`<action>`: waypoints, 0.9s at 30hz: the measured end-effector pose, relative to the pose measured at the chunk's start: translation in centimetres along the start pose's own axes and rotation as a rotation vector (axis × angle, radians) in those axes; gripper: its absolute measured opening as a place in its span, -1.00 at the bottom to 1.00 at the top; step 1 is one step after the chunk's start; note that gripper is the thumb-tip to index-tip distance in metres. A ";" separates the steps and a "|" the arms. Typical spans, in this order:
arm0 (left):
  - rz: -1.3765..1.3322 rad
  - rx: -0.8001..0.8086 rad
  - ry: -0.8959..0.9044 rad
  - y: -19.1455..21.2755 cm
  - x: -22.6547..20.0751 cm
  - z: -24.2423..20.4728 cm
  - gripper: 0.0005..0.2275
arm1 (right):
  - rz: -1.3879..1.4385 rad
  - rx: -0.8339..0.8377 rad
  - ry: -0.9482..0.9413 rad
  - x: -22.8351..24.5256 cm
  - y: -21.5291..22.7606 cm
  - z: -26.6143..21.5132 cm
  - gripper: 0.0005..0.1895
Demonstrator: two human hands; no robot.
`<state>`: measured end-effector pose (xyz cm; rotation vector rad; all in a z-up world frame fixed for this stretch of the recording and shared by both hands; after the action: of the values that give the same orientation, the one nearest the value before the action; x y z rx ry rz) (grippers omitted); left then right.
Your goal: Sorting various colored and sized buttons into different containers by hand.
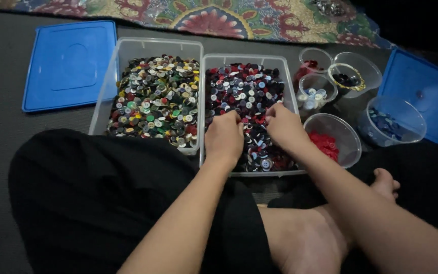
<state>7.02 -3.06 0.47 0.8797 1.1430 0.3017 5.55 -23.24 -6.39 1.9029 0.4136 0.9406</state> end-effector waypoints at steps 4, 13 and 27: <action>0.018 -0.011 -0.102 -0.4 -1.4 0.5 -0.81 | -0.066 0.040 0.003 0.4 -0.6 0.4 -0.73; 0.117 0.119 -0.123 -4.7 -0.8 5.1 -0.85 | -0.132 0.123 0.031 2.0 -0.9 -0.9 -0.71; -0.143 0.111 -0.009 -2.7 -1.4 3.0 -0.84 | 0.793 0.435 -0.136 4.1 1.8 -6.1 -0.76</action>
<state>8.52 -7.02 -0.13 0.8906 1.2163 0.1182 3.38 -17.90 -1.49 2.5824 -0.2807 1.2777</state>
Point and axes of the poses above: each hand's wrist, its own z-axis towards the middle knuckle, its own y-axis out of the back of the hand, x = y × z, the point moved 9 cm from there along z, towards the middle knuckle, and after that the axes turned 10 degrees about -y, right-handed, at the moved point
